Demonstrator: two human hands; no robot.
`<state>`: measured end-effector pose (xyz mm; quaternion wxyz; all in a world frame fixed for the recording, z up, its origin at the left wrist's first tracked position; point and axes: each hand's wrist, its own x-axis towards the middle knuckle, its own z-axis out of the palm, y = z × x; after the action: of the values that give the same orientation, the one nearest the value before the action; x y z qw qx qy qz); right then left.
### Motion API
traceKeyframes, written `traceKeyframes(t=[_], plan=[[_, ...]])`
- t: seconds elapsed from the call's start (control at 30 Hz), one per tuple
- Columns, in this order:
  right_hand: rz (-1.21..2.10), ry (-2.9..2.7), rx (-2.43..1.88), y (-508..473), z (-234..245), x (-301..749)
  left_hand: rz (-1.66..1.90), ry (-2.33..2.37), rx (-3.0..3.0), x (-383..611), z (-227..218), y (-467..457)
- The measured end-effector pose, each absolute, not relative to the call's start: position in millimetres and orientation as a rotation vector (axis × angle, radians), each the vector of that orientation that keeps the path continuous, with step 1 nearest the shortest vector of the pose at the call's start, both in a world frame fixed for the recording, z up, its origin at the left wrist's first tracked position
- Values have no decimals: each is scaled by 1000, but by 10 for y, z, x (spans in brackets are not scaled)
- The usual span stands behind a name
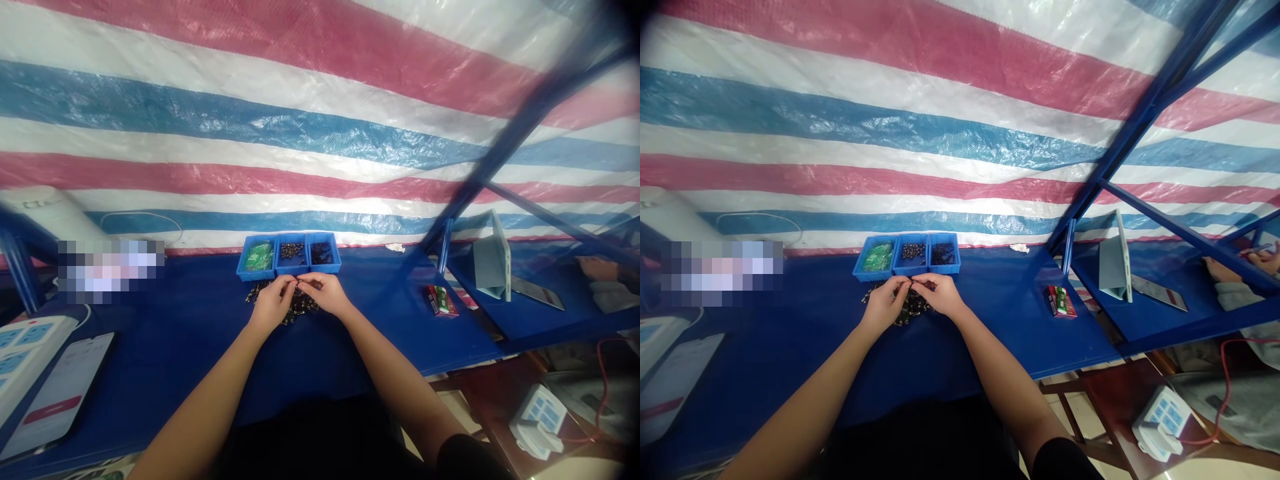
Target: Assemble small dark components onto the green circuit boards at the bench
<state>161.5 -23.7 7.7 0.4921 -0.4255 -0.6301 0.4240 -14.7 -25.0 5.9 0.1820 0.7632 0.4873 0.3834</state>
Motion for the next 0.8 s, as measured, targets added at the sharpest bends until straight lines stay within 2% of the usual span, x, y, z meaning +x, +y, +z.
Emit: traceKeyframes(t=[0.33,0.8], plan=[[1003,-1565,-1039,-248,86,1622,1007,1370,2167,-144,116,-264],[965,-1534,-1050,-217,74,1641,1099,1348,2177,-142,34,-232]])
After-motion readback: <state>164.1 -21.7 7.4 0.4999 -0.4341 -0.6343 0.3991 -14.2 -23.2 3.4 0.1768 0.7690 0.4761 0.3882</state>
